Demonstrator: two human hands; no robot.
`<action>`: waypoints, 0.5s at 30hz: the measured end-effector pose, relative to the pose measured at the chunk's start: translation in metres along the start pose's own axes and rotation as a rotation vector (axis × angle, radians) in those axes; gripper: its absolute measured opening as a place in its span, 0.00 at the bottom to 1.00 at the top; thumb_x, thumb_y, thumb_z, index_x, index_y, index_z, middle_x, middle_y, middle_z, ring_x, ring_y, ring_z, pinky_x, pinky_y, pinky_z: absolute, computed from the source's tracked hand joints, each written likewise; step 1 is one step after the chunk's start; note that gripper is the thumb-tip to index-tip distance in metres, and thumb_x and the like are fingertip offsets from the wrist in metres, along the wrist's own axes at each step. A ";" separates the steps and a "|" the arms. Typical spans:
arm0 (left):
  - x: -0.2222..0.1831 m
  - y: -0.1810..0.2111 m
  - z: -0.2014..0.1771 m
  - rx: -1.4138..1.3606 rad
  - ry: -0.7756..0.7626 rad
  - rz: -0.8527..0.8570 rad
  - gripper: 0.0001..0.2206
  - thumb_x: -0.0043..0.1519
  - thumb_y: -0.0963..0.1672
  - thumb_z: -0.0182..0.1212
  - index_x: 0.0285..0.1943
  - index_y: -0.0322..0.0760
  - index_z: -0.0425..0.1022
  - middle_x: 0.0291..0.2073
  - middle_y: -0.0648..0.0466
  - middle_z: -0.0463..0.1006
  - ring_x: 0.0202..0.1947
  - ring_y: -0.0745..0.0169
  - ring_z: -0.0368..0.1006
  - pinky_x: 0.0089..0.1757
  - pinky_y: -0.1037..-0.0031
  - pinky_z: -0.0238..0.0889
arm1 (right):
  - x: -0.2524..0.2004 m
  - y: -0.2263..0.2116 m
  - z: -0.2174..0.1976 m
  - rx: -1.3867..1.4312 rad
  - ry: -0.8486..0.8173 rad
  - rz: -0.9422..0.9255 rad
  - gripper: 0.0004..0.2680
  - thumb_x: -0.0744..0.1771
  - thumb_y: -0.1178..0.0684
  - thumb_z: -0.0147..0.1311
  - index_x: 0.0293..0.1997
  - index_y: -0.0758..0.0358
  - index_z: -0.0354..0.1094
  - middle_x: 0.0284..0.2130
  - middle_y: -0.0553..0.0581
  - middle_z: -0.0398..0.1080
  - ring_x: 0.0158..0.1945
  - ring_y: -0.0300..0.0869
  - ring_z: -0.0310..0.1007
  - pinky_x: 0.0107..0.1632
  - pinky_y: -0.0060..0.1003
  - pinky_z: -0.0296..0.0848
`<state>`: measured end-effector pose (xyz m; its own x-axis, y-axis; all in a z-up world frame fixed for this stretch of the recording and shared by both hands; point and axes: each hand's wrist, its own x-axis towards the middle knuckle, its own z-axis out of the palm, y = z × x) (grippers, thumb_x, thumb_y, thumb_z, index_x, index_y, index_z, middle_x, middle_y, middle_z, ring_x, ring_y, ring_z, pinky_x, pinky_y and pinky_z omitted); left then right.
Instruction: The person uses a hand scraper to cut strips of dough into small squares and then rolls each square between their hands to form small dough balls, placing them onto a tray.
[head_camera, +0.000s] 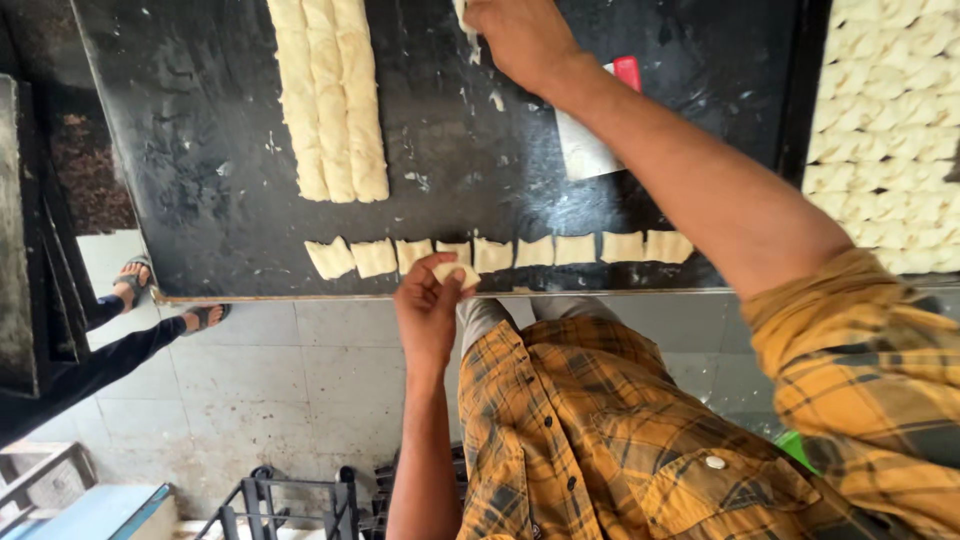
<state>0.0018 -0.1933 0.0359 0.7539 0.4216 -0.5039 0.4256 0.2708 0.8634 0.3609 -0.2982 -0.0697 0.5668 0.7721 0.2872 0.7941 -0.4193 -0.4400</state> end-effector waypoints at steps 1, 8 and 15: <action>-0.001 0.002 0.006 0.009 0.022 0.027 0.09 0.65 0.36 0.62 0.54 0.28 0.77 0.23 0.64 0.63 0.24 0.83 0.57 0.34 0.83 0.73 | 0.000 0.001 -0.020 0.109 -0.200 0.024 0.05 0.67 0.61 0.53 0.41 0.66 0.77 0.33 0.65 0.76 0.34 0.53 0.76 0.37 0.48 0.72; 0.005 0.015 0.048 0.025 0.030 0.086 0.08 0.65 0.36 0.63 0.52 0.26 0.75 0.31 0.59 0.75 0.32 0.78 0.72 0.35 0.82 0.73 | -0.097 -0.068 -0.139 1.312 -0.680 0.429 0.18 0.66 0.62 0.56 0.62 0.49 0.66 0.45 0.55 0.78 0.49 0.37 0.78 0.55 0.32 0.78; 0.001 0.031 0.097 -0.137 -0.175 0.198 0.14 0.68 0.33 0.52 0.62 0.23 0.69 0.49 0.46 0.80 0.49 0.65 0.78 0.51 0.74 0.74 | -0.171 -0.172 -0.124 0.613 0.136 0.073 0.09 0.67 0.63 0.64 0.52 0.62 0.74 0.48 0.57 0.75 0.52 0.44 0.78 0.53 0.33 0.80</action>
<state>0.0640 -0.2684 0.0643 0.8955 0.3255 -0.3037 0.1992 0.3171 0.9272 0.1546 -0.4170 0.0625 0.6696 0.6676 0.3256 0.5051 -0.0879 -0.8586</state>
